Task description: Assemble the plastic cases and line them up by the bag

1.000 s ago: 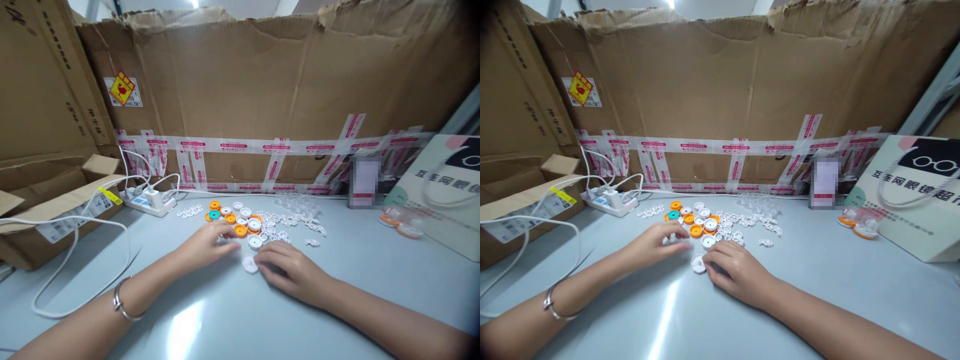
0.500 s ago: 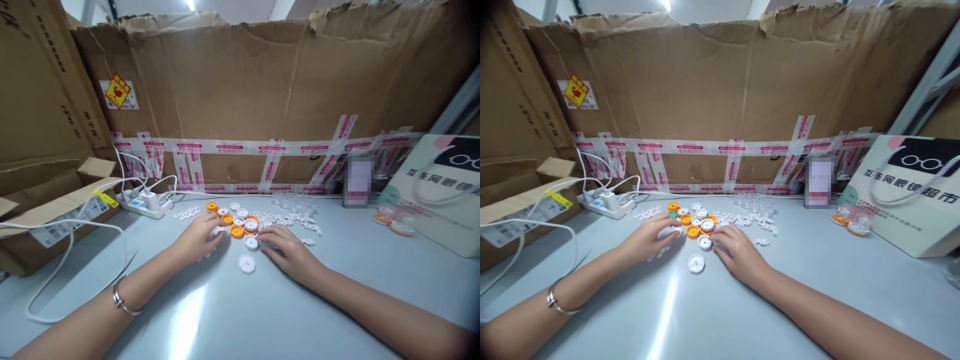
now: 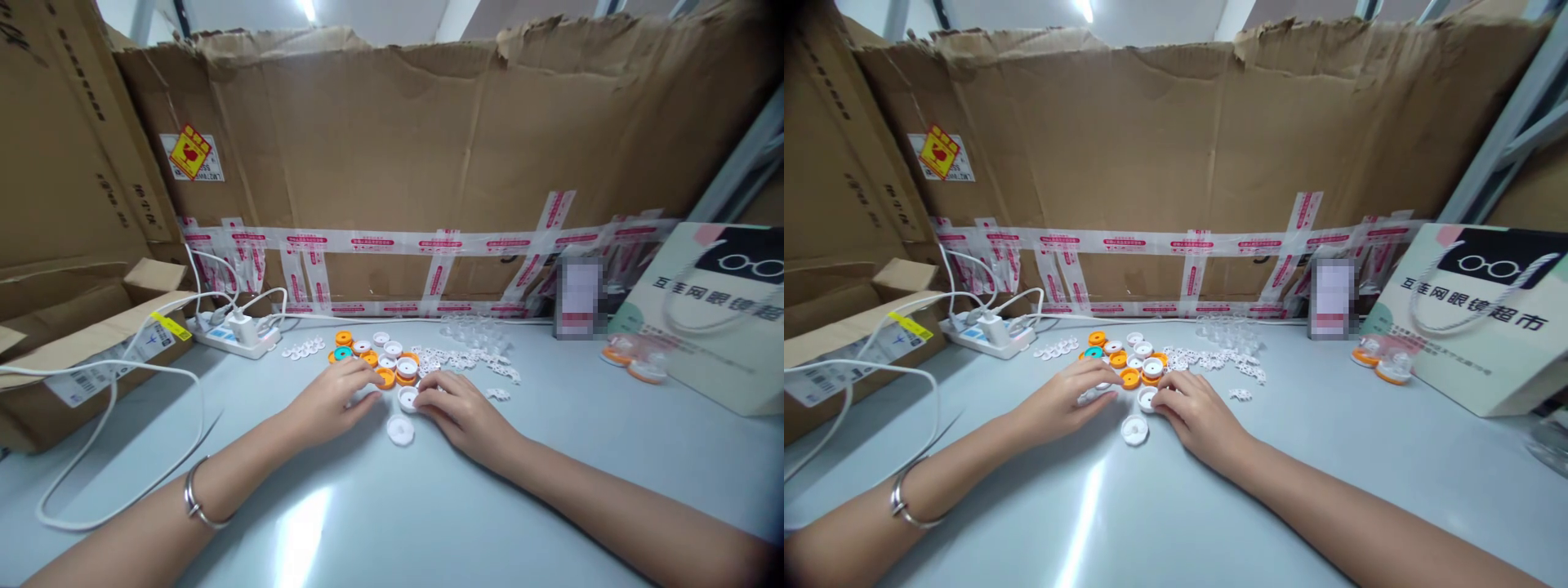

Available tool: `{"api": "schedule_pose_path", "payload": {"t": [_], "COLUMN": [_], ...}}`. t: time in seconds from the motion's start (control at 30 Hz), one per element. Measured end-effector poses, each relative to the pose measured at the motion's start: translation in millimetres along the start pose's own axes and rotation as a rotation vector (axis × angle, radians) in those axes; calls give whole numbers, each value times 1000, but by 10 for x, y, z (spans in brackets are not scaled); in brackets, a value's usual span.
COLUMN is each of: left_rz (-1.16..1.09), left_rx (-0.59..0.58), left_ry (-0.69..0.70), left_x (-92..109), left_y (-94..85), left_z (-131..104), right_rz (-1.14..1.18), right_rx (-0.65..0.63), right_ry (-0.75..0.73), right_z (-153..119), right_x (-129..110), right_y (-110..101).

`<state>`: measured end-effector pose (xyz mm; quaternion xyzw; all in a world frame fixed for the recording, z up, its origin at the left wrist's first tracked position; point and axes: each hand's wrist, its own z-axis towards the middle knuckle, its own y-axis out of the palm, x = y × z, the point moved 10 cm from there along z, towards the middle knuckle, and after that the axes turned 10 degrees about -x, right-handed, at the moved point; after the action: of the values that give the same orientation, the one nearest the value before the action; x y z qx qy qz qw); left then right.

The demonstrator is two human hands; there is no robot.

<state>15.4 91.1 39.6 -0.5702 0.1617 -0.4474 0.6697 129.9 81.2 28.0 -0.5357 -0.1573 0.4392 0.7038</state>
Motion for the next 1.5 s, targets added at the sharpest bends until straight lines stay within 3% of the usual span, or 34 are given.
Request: {"api": "schedule_pose_path", "payload": {"t": [0.23,0.4,0.47,0.53,0.67,0.77,0.9,1.17,1.5], "left_rz": [135,87,-141,-506,-1265,-1493,-1478,-1172,-1063], "left_rx": [-92,-50,15,73,0,-32,-100,-159,-208], "left_ry": [-90,-122,-127,-155,-220,-217,-218,-207,-139], "left_x": [-148,-154,-177,-258,-318,-281,-250,-251,-165], "left_y": [271,244,161,118,325,409,487,521,523], "left_z": [98,146,124,82,35,31,30,47,81], "right_rz": [-6,8,29,55,99,108,103,122,148], "right_rx": [-65,-54,-28,3,8,-46,-109,-204,-179], "right_ry": [17,27,29,15,-36,-51,-11,114,109], "right_z": [0,0,0,-3,-14,-18,-19,-22,-13], "right_x": [26,38,35,10,-90,-146,-132,-35,-39], "right_y": [108,98,54,-4,-62,-19,70,208,185]}}
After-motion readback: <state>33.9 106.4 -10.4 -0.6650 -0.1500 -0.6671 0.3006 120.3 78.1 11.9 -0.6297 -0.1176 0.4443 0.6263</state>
